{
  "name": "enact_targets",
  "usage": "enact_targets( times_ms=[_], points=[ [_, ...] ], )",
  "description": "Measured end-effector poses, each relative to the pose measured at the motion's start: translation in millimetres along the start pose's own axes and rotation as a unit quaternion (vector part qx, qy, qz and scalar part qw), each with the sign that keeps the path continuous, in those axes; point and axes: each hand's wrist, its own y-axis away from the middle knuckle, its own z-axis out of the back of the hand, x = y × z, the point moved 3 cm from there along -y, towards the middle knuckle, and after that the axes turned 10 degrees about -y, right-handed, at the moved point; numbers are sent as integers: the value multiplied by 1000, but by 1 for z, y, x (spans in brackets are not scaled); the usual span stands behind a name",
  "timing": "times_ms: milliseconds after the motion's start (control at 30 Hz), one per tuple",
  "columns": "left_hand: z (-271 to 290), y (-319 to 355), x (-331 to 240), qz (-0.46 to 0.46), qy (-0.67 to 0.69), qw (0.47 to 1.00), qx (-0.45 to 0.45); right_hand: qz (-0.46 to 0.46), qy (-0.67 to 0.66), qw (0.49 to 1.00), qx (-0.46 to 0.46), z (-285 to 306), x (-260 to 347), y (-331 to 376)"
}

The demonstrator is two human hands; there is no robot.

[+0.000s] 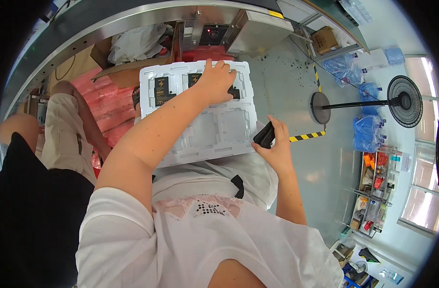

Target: The person places small black electronic components into a white foam tray. They repeatedly pick up the components from a nearby conveyor belt and insert them into the designated slots within the tray. The person handles the components one by one, filling the tray systematically.

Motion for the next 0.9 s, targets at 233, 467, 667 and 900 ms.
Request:
enact_targets(
  times_ms=[233, 467, 667, 900],
  points=[
    [-10, 41, 12, 52, 57, 986, -145, 43, -50, 997, 38, -18, 26, -5],
    [-26, 33, 8, 32, 33, 985, -167, 71, -55, 990, 106, -36, 47, -17],
    [-18, 36, 14, 76, 83, 983, -142, 67, -72, 990, 105, -42, 42, -7],
    [-23, 107, 25, 57, -22, 996, -58, 82, -62, 987, 125, -49, 44, -3]
  ],
)
